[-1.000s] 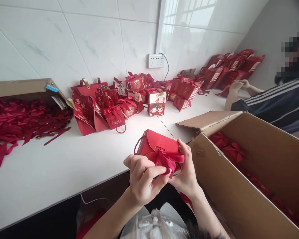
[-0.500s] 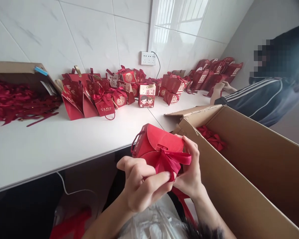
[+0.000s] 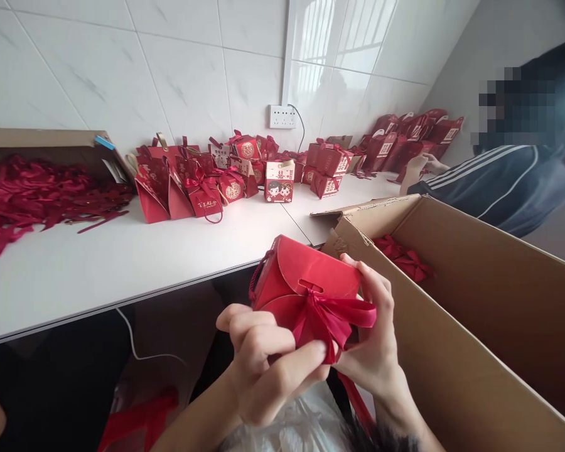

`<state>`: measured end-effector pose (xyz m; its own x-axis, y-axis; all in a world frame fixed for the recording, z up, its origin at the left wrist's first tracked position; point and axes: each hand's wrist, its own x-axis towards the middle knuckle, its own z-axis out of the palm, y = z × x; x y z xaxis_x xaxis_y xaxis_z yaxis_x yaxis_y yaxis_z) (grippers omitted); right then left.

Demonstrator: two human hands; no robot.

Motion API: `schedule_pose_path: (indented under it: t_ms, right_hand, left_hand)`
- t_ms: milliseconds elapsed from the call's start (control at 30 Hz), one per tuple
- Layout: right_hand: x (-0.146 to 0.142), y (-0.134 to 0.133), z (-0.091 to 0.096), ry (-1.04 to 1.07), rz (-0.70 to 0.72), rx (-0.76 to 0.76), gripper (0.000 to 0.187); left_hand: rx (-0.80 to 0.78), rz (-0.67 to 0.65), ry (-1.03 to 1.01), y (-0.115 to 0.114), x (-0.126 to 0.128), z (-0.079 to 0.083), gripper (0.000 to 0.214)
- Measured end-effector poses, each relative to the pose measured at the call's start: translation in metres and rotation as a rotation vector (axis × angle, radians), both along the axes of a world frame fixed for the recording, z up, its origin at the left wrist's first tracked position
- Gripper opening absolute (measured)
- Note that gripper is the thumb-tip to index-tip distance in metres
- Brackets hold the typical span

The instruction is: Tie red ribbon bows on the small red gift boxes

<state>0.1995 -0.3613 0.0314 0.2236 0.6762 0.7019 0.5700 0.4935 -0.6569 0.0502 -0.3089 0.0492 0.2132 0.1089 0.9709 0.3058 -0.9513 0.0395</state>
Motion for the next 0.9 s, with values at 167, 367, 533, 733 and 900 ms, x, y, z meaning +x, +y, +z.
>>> schedule_pose_path:
  t_ms: [167, 367, 533, 733, 900]
  right_hand:
    - [0.005, -0.004, 0.001, -0.035, -0.004, -0.012, 0.092]
    - [0.010, 0.001, -0.001, -0.055, -0.005, 0.025, 0.091]
    - [0.014, 0.007, -0.005, -0.054, 0.015, 0.018, 0.090]
    - [0.018, 0.009, -0.011, -0.041, 0.009, -0.032, 0.092]
    - [0.019, 0.008, -0.013, -0.041, -0.004, -0.061, 0.094]
  left_hand:
    - [0.005, -0.002, 0.024, -0.002, 0.002, -0.001, 0.009]
    - [-0.012, -0.004, -0.033, -0.003, 0.012, -0.004, 0.008]
    - [-0.162, 0.053, -0.094, -0.008, 0.019, -0.005, 0.012]
    - [-0.161, 0.053, -0.003, -0.003, 0.019, -0.008, 0.011]
    - [-0.236, 0.062, -0.052, -0.002, 0.024, -0.008, 0.011]
